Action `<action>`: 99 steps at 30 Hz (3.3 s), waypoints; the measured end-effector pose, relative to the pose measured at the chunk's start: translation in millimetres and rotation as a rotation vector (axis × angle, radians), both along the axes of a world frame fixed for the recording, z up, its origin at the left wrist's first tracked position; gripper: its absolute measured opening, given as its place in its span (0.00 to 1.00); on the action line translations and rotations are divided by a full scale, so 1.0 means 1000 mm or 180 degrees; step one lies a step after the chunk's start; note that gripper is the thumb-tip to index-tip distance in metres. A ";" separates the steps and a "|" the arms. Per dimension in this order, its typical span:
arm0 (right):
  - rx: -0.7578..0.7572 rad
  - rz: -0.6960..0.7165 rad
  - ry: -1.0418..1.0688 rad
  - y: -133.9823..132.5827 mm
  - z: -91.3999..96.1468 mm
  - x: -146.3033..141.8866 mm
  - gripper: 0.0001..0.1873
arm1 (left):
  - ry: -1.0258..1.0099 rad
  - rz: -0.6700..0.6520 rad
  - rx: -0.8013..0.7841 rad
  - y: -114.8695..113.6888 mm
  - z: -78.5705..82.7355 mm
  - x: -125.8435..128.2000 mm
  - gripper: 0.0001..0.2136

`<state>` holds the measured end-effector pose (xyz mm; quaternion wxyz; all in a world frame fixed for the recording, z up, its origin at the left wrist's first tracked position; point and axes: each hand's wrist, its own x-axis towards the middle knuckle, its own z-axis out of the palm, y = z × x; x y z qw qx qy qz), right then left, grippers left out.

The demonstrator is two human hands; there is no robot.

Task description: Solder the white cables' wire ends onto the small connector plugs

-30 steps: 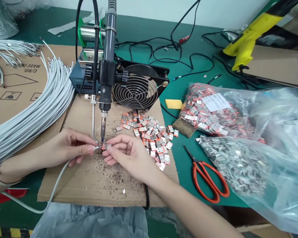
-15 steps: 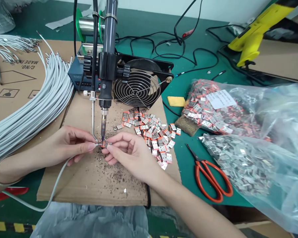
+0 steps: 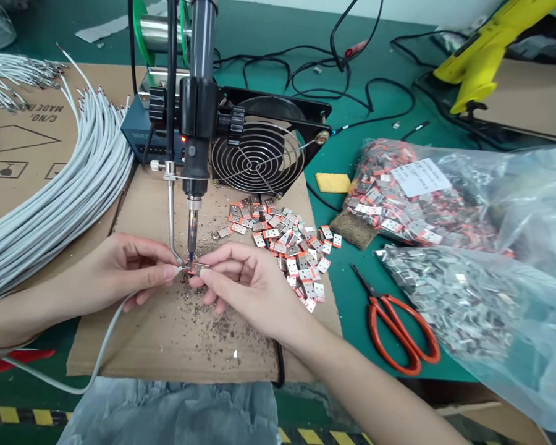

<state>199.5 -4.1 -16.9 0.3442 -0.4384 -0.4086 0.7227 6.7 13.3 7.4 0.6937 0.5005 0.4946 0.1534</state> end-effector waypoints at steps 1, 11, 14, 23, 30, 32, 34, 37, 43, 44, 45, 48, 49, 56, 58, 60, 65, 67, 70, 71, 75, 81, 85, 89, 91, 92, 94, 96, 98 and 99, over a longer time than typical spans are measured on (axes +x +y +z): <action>0.0004 0.0001 0.0008 0.000 0.000 0.000 0.07 | 0.0002 0.0007 -0.0005 0.000 0.000 0.000 0.04; 0.0017 -0.0001 -0.0143 0.001 -0.001 0.002 0.08 | 0.0069 -0.0017 -0.0015 0.003 -0.001 0.003 0.04; -0.0026 -0.0027 -0.0119 0.001 -0.001 0.001 0.09 | 0.0085 0.0004 -0.0013 0.003 -0.001 0.003 0.04; -0.0058 -0.0051 -0.0066 0.001 -0.001 0.001 0.08 | 0.0099 0.0022 0.0020 0.003 -0.001 0.005 0.04; -0.0033 -0.0026 0.0009 0.002 -0.004 0.004 0.07 | -0.0011 0.0031 -0.0006 0.002 -0.001 0.003 0.04; -0.0013 -0.0024 -0.0043 0.001 -0.003 0.004 0.07 | -0.0044 0.0014 0.0009 0.002 -0.001 0.002 0.04; 0.0011 -0.0034 -0.0096 0.001 -0.002 0.004 0.08 | -0.0058 -0.0019 0.0039 0.002 -0.002 0.002 0.04; 0.0026 -0.0042 -0.0183 0.001 0.000 0.002 0.10 | 0.0019 -0.0034 0.0073 0.002 -0.002 0.001 0.04; 0.0038 -0.0045 -0.0327 0.002 0.000 -0.002 0.13 | 0.0226 -0.0046 0.0070 0.002 -0.003 0.003 0.05; 0.0032 -0.0044 -0.0324 0.002 0.000 -0.002 0.12 | 0.0229 -0.0037 0.0064 0.002 -0.003 0.004 0.05; 0.0031 -0.0042 -0.0320 0.002 0.000 -0.002 0.12 | 0.0226 -0.0027 0.0057 0.003 -0.003 0.003 0.05; 0.0056 -0.0047 -0.0302 0.002 -0.001 -0.001 0.11 | 0.0176 -0.0017 0.0055 0.003 -0.002 0.003 0.05; 0.0069 -0.0040 -0.0283 0.002 -0.001 0.000 0.11 | 0.0157 -0.0005 0.0054 0.002 -0.002 0.003 0.05; 0.0002 -0.0018 -0.0221 0.001 -0.001 0.003 0.08 | 0.0052 0.0005 0.0045 0.001 -0.001 0.003 0.04; -0.0001 -0.0030 -0.0242 0.001 -0.001 0.003 0.08 | 0.0045 0.0024 0.0052 0.002 -0.002 0.003 0.04; 0.0021 -0.0029 -0.0260 0.001 0.000 0.002 0.09 | 0.0044 0.0034 0.0062 0.002 -0.003 0.002 0.04; 0.0066 -0.0013 -0.0364 0.001 -0.001 -0.002 0.10 | 0.0149 -0.0036 0.0091 0.001 -0.004 0.001 0.04; 0.0068 0.0004 -0.0362 0.002 -0.001 -0.002 0.11 | 0.0236 -0.0064 0.0092 0.001 -0.003 0.001 0.04; 0.0079 -0.0008 -0.0344 0.002 -0.001 -0.002 0.11 | 0.0279 -0.0054 0.0071 0.001 -0.002 0.002 0.04; 0.0080 -0.0010 -0.0346 0.002 -0.001 -0.002 0.11 | 0.0259 -0.0045 0.0064 0.001 -0.003 0.002 0.04; 0.0075 0.0010 -0.0379 0.002 0.000 -0.001 0.12 | 0.0180 -0.0009 0.0047 0.001 -0.004 0.001 0.04; 0.0053 0.0008 -0.0372 0.002 -0.001 -0.002 0.11 | 0.0119 -0.0033 0.0068 0.000 -0.005 0.000 0.05; 0.0023 -0.0013 -0.0427 0.002 -0.001 -0.003 0.12 | 0.0100 -0.0144 0.0103 0.001 -0.005 -0.002 0.06; 0.0056 -0.0006 -0.0460 0.003 0.000 -0.002 0.13 | 0.0078 -0.0193 0.0095 0.003 -0.005 -0.005 0.06; 0.0070 -0.0003 -0.0466 0.003 0.001 -0.001 0.13 | 0.0091 -0.0164 0.0085 0.004 -0.005 -0.005 0.05; 0.0077 0.0003 -0.0473 0.004 0.001 -0.001 0.12 | 0.0109 -0.0143 0.0077 0.004 -0.005 -0.005 0.05; 0.0084 0.0007 -0.0484 0.004 0.001 -0.001 0.11 | 0.0167 -0.0114 0.0061 0.004 -0.005 -0.004 0.05; 0.0082 0.0003 -0.0483 0.003 0.002 0.000 0.11 | 0.0229 -0.0107 0.0062 0.005 -0.005 -0.003 0.04; 0.0085 0.0005 -0.0456 0.003 0.001 0.000 0.10 | 0.0259 -0.0112 0.0083 0.005 -0.004 -0.002 0.04; 0.0091 0.0007 -0.0439 0.003 0.001 0.000 0.10 | 0.0260 -0.0111 0.0094 0.006 -0.004 -0.001 0.04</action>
